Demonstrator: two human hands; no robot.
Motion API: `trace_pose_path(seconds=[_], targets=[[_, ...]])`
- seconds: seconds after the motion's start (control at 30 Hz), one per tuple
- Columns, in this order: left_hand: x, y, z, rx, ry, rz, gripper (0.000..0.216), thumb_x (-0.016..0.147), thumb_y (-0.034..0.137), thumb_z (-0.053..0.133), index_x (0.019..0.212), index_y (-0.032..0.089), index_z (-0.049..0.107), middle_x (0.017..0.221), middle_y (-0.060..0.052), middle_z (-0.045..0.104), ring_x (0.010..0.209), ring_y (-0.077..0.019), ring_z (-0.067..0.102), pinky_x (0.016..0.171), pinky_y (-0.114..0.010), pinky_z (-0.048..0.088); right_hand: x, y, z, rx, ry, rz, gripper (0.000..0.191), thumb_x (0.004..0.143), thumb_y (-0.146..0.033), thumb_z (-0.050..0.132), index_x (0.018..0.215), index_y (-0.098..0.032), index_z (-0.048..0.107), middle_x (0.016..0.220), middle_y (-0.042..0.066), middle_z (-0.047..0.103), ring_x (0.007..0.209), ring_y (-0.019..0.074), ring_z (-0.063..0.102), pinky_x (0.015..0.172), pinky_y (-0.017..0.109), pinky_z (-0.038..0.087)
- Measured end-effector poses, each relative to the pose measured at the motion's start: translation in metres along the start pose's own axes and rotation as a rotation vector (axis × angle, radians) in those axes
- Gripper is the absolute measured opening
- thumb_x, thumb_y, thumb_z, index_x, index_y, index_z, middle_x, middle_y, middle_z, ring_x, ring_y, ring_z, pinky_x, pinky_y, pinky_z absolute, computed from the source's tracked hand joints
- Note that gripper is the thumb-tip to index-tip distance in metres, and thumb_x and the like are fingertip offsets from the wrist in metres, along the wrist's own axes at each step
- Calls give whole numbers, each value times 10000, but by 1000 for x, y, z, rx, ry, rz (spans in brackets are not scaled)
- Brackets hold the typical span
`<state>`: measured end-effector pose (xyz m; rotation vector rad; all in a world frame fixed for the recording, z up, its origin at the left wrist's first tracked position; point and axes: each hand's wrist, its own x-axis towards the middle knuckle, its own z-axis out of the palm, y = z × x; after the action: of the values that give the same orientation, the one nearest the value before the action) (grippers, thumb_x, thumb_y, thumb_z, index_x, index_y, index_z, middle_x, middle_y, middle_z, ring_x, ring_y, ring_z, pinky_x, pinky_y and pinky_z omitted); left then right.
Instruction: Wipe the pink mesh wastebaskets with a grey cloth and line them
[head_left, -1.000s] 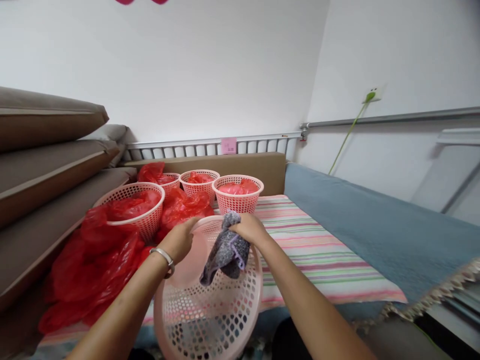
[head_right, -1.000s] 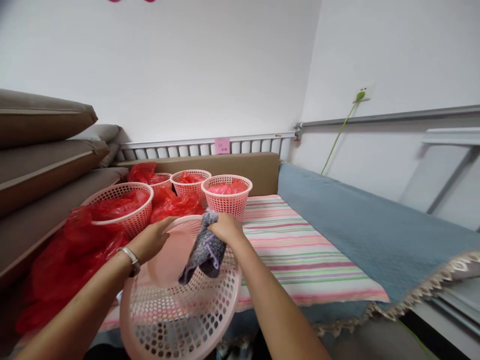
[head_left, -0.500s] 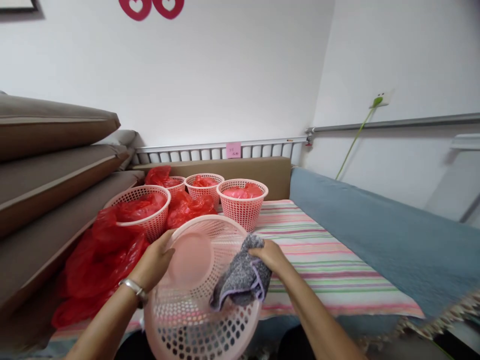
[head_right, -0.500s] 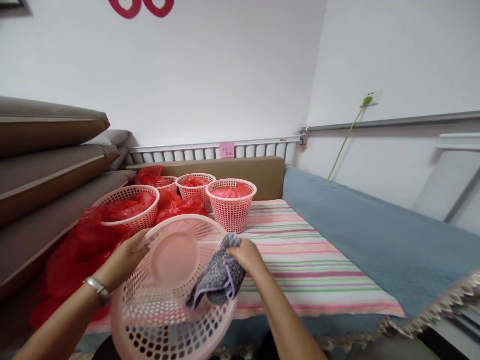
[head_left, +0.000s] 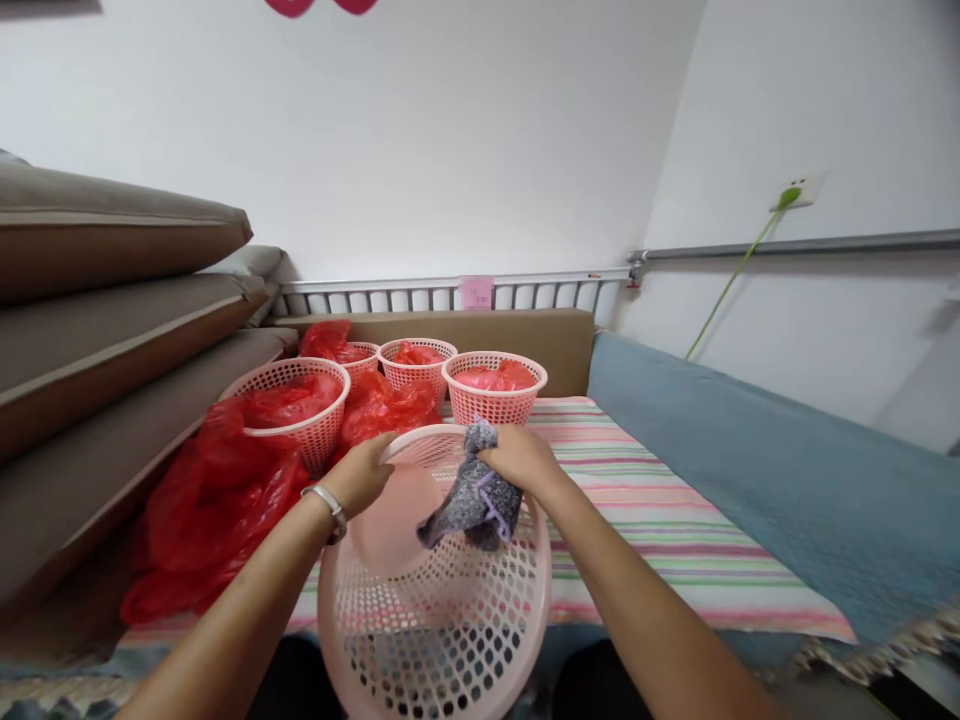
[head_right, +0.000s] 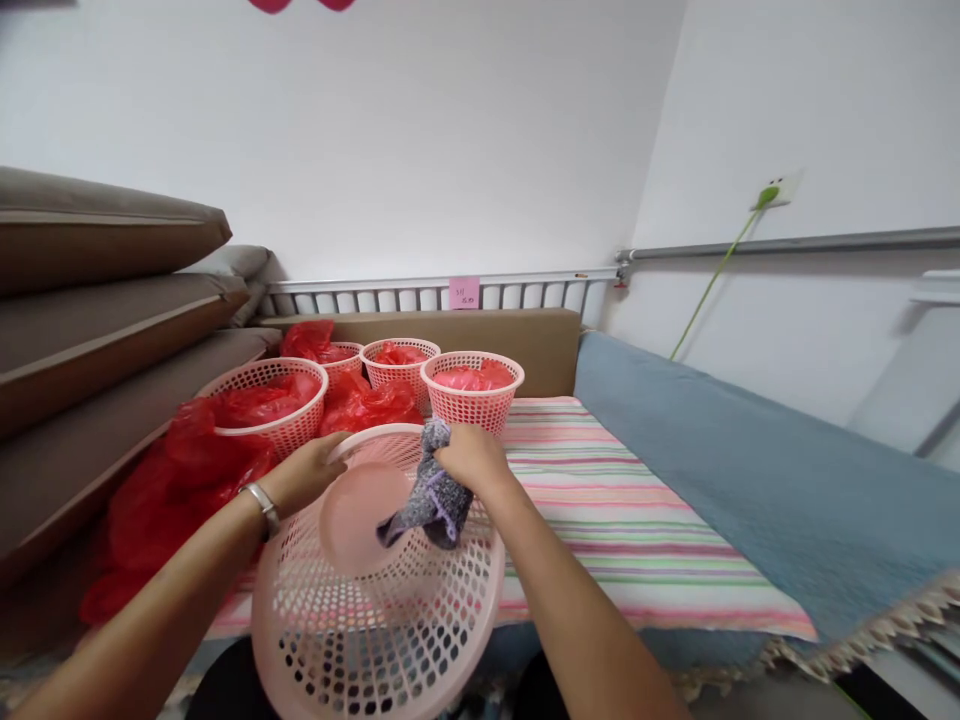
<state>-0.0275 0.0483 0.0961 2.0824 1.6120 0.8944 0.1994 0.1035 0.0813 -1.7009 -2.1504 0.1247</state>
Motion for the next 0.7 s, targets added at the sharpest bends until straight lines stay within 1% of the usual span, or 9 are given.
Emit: trace_pose_path(seconds=[0.07,0.13,0.27,0.37,0.43,0.53,0.63,0.7], targets=[[0,-3,1,-22,9,-9,388,657,101,462,1017,137,605,993,-80,678,924,-219,608,847,-316,438,0,20,9,133,-13,26,222,662,-310,556,814,-195,670,850,55,688,789,210,608,618,249,374],[-3,-8,1,-44,21,-30,373,660,110,449,1000,131,601,951,-76,680,868,-212,619,795,-309,456,-8,40,22,260,-35,82,202,655,-304,564,782,-188,669,830,43,692,783,202,612,629,242,386],[-14,-19,-1,-77,57,-76,326,675,141,438,959,128,598,850,-58,673,776,-198,621,717,-299,468,-43,67,56,444,-65,198,248,686,-311,530,829,-154,660,861,65,698,813,209,630,683,251,434],[-19,-23,0,-95,77,-91,327,678,146,444,967,128,598,837,-60,674,765,-197,622,703,-297,468,-68,76,77,597,-54,247,293,697,-358,522,867,-155,649,904,74,696,874,237,627,747,283,452],[-19,-22,2,-103,85,-90,353,678,133,445,996,123,597,852,-66,678,777,-194,625,712,-292,469,-76,80,86,683,-56,247,329,702,-392,514,889,-155,644,935,79,692,899,249,624,770,302,458],[-18,-18,5,-105,102,-76,402,672,101,435,1040,125,594,886,-68,684,810,-188,625,749,-285,462,-75,82,90,743,-58,273,362,677,-403,529,897,-141,644,955,99,686,910,265,623,782,321,463],[-16,-16,6,-95,116,-78,420,659,87,430,1041,130,597,857,-59,691,796,-187,626,756,-285,460,-67,83,90,751,-50,318,364,637,-410,559,863,-142,659,913,106,695,883,282,630,767,340,469],[-17,-16,5,-87,120,-87,406,660,103,437,1033,131,597,864,-59,690,812,-194,626,766,-286,458,-63,84,92,819,-34,323,368,618,-410,578,860,-147,666,887,99,700,865,283,634,761,345,473]])
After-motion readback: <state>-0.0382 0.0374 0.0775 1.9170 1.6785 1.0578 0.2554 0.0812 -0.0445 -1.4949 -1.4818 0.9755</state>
